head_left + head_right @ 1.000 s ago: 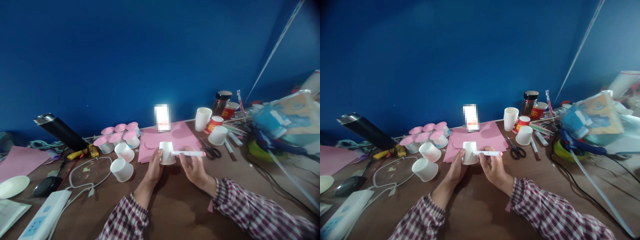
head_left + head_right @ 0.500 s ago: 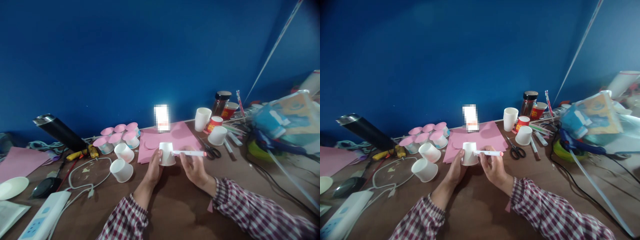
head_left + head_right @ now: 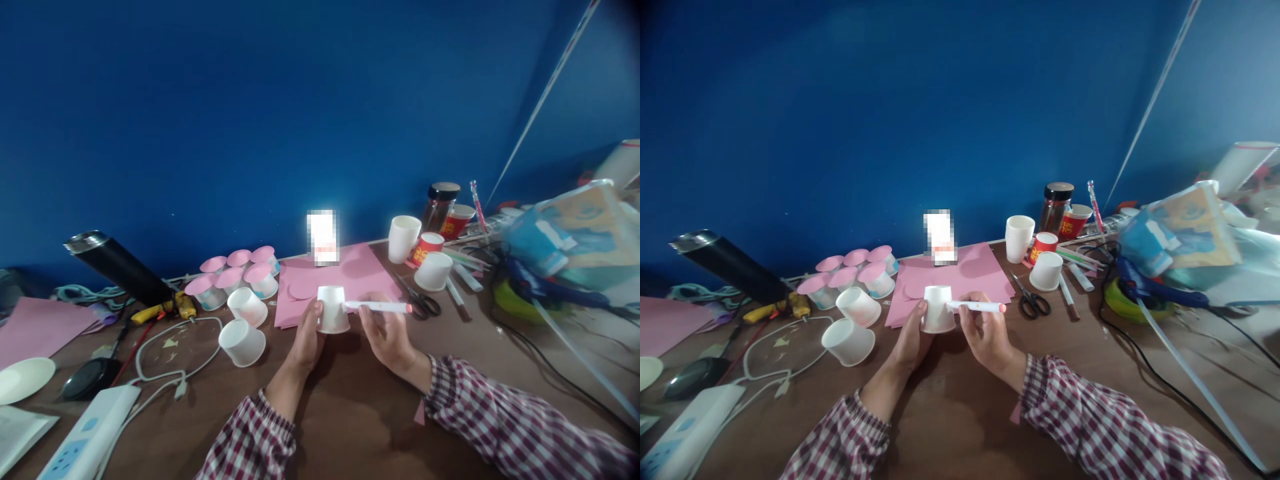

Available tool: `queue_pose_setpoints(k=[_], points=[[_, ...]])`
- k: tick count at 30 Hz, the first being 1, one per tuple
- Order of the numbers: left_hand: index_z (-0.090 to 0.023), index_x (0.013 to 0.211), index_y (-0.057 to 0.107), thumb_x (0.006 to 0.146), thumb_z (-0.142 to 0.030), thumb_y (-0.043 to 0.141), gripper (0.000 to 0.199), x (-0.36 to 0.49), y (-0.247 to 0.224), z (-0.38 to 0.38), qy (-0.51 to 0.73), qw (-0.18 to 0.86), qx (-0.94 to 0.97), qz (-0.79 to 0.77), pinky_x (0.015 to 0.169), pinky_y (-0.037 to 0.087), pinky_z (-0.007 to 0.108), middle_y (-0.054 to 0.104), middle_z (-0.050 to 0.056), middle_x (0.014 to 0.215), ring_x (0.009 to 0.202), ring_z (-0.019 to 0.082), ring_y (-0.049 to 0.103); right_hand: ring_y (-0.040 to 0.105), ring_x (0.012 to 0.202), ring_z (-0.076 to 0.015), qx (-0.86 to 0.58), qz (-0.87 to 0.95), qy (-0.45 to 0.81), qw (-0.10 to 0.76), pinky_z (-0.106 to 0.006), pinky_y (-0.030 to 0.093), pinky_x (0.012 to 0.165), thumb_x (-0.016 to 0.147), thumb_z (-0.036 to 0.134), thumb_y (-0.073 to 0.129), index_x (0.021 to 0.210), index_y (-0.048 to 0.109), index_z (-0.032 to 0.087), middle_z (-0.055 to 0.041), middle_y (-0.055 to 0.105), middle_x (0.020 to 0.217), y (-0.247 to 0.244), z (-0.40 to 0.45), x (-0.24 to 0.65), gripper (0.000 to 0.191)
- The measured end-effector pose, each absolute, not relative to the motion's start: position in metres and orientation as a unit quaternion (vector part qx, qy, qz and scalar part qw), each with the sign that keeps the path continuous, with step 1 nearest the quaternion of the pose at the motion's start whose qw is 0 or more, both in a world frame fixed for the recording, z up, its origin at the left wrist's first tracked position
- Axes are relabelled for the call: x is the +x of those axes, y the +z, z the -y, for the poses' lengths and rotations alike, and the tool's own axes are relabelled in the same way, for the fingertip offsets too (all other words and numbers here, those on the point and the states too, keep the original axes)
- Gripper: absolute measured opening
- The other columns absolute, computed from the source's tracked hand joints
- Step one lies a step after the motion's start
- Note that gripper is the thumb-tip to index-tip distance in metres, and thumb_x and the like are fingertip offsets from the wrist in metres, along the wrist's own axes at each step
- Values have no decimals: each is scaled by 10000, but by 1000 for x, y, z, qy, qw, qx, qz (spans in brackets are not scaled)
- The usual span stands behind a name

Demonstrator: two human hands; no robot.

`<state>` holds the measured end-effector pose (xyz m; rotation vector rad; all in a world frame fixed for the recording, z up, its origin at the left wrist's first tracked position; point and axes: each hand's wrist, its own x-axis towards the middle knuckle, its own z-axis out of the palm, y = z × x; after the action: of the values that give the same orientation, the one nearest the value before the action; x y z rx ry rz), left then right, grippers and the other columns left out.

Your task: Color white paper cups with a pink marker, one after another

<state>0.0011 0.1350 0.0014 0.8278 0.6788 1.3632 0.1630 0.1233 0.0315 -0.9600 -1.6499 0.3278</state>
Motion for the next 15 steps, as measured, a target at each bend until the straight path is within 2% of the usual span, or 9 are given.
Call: queue_pose_setpoints(k=[11,15], points=[[-155,896,648,885,-436,649,282,0,-1,-136,599,648,358,-305,704,432,260,617,14,829,742,140,542,663,708,-203,-412,702,155,559,-310,529,662,998,242,475,955,575,212,-55,685,806,33,-122,163,113],[-152,908,657,870,-446,667,297,1,0,-136,601,649,352,-306,688,426,259,605,6,802,728,136,529,665,722,-201,-411,704,142,562,-318,528,696,994,235,480,955,578,209,-55,687,821,33,-122,163,109]])
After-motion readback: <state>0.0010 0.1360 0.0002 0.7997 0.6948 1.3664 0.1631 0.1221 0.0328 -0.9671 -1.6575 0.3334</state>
